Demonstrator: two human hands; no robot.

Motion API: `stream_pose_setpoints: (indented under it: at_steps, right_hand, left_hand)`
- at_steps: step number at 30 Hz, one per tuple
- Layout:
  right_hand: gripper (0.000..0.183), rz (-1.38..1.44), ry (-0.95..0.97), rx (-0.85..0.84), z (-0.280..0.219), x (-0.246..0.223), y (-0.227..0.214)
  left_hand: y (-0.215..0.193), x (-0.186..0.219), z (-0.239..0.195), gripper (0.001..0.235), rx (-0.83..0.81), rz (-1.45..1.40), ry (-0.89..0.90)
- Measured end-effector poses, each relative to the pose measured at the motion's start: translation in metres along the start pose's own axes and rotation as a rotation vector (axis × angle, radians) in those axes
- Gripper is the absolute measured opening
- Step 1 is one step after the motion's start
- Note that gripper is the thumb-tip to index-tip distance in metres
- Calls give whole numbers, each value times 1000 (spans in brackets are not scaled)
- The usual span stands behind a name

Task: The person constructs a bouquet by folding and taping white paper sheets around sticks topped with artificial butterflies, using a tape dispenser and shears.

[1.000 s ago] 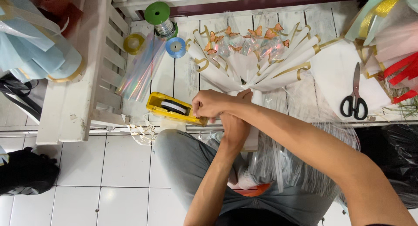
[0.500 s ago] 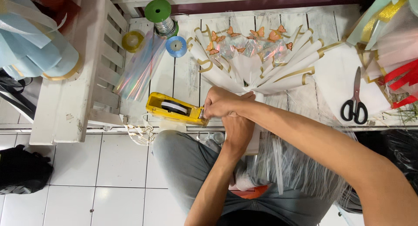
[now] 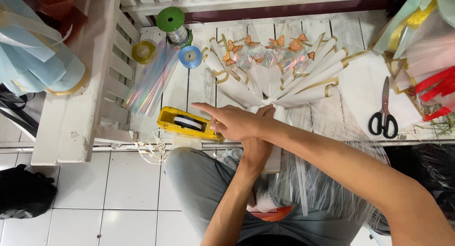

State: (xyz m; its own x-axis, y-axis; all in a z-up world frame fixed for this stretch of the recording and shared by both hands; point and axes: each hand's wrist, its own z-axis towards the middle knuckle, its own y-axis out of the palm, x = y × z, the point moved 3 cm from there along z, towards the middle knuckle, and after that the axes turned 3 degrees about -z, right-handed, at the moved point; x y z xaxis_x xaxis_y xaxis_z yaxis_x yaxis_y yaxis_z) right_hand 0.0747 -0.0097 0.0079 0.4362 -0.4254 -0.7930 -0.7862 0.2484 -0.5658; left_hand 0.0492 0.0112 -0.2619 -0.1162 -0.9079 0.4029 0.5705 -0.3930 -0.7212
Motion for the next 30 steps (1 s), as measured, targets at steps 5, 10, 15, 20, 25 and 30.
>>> stream_pose_setpoints:
  at_steps: [5,10,15,20,25,30]
  right_hand:
    - [89,162,47,53,29,40,13]
    - [100,353,90,115,30,58,17]
    - [93,459,190,139,19,61,15]
    - [87,367,352,160,21,82,17]
    - [80,99,304,157,8,58,11]
    - [86,-196,178,216,-10,12,24]
  left_hand:
    - [13,-12,3,27,20,24,27]
    - [23,-26,2,27,49,47,48]
    - [30,-35,-20,28,69,64,46]
    - [48,-43,-21,28,96,95,54]
    - [-107,107,57,7,103,37,11]
    - [-115,109,66,5,68,5,12]
